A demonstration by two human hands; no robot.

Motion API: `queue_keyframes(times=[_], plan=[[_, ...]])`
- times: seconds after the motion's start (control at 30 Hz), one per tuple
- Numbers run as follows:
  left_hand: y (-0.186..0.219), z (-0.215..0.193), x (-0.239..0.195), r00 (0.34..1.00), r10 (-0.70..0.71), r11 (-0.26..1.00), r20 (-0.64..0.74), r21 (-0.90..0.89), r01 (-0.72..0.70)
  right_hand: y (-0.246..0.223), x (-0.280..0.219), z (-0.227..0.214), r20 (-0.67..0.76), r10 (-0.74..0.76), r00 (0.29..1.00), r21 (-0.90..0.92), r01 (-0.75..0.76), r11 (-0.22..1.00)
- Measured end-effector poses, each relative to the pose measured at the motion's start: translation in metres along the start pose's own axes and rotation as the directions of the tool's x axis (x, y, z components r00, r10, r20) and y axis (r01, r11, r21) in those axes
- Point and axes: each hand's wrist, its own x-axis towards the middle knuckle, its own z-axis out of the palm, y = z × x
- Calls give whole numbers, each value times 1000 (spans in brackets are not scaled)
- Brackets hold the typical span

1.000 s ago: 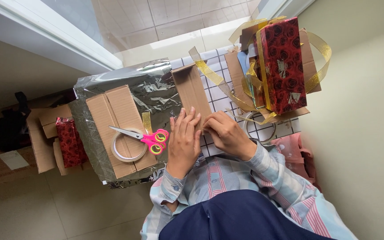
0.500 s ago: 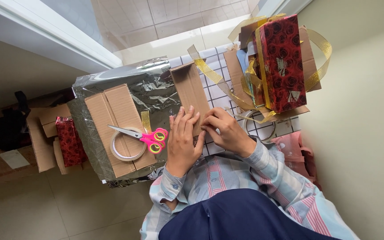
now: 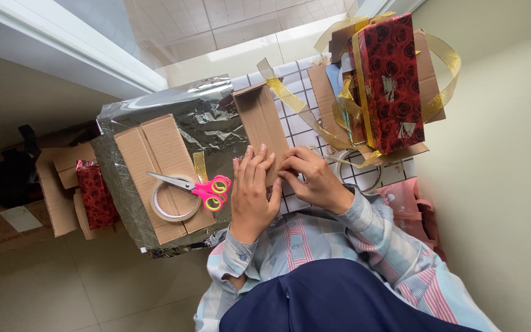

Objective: Assembling a small cardboard structure using double-sided tape and scissors

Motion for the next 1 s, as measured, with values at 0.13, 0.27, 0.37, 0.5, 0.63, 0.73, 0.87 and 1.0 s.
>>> queue_keyframes(times=[0.13,0.27,0.37,0.5,0.63,0.73,0.87,1.0], plan=[[0,-1,0,1000,4,1000,15,-1,-4,0,-1,0,-4,4,1000,-7,-4,1000],[1,-2,1,1000,1,1000,7,-5,-1,-1,2,1,0,-8,1000,-37,8,999],[1,0,0,1000,-5,1000,-6,2,5,-3,2,0,-1,9,1000,-47,-9,999],[2,3,1,999,-3,999,-39,51,5,-10,5,-3,-10,72,997,27,-71,997],[3,4,1,999,-27,1000,-42,-5,26,-9,9,-1,-15,96,995,50,-95,994],[2,6,0,998,-34,999,-54,-20,33,-5,8,0,-28,99,995,45,-97,994],[0,8,-1,996,-41,999,-77,-38,38,0,7,1,-33,136,990,106,-132,986],[-3,11,0,995,-38,997,-90,-71,32,4,7,2,-67,190,980,173,-176,969]])
